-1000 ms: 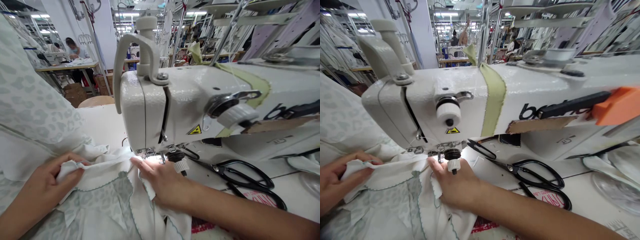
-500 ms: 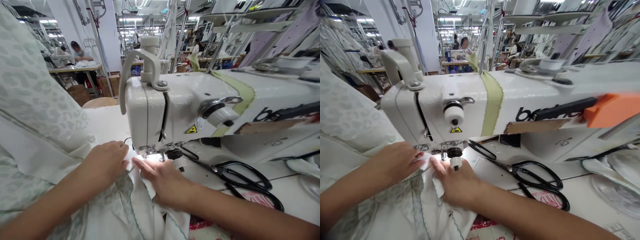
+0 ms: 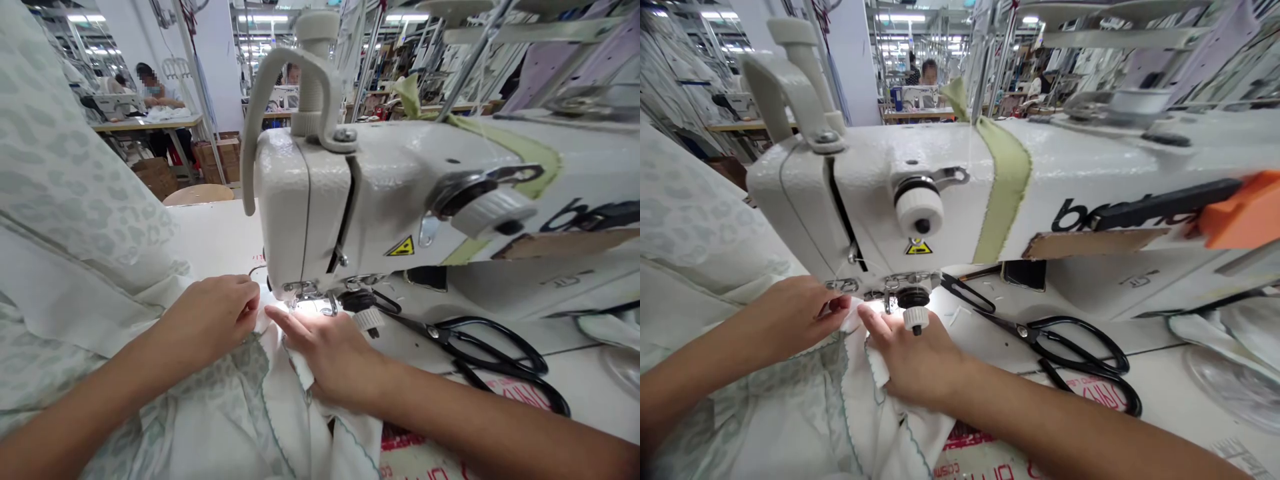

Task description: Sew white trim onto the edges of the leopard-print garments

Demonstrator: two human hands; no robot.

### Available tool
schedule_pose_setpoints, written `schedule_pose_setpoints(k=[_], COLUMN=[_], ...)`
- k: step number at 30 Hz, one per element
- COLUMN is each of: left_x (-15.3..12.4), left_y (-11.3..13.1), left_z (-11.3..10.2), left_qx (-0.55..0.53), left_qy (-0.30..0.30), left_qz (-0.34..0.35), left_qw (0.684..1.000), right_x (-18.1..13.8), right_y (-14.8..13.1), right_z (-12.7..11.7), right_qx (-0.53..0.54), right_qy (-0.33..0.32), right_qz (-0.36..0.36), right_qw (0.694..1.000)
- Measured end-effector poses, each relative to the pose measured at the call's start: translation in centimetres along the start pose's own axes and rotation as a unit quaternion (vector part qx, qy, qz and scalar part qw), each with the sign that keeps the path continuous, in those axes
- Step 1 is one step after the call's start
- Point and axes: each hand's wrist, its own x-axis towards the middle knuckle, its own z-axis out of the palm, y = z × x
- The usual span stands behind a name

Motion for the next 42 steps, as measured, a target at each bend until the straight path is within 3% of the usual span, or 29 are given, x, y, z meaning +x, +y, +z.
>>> schedule_pose_setpoints(k=[15,28,42], left_x=[0.4,0.5,0.6], left_y=[-0.2,-0.9,-1.2], left_z=[0.8,0.5,0.6], left_qx=[-0.064,-0.222,-0.263], left_qy=[-0.003,-0.042,-0.052], left_qz=[-0.025,-0.063,-0.071], left_qw=[0.998,0.972,0.961], right_x=[0.0,0.0,-0.1], right_y=[0.1,-0.3,0.0], right_z=[0.3,-0.4,-0.2], right_qx=[-0.007,-0.011,-0.007], right_qy=[0.012,-0.035,-0.018], right_qz=[-0.001,0.017,0.009], right_qw=[1.000,0.999,1.000])
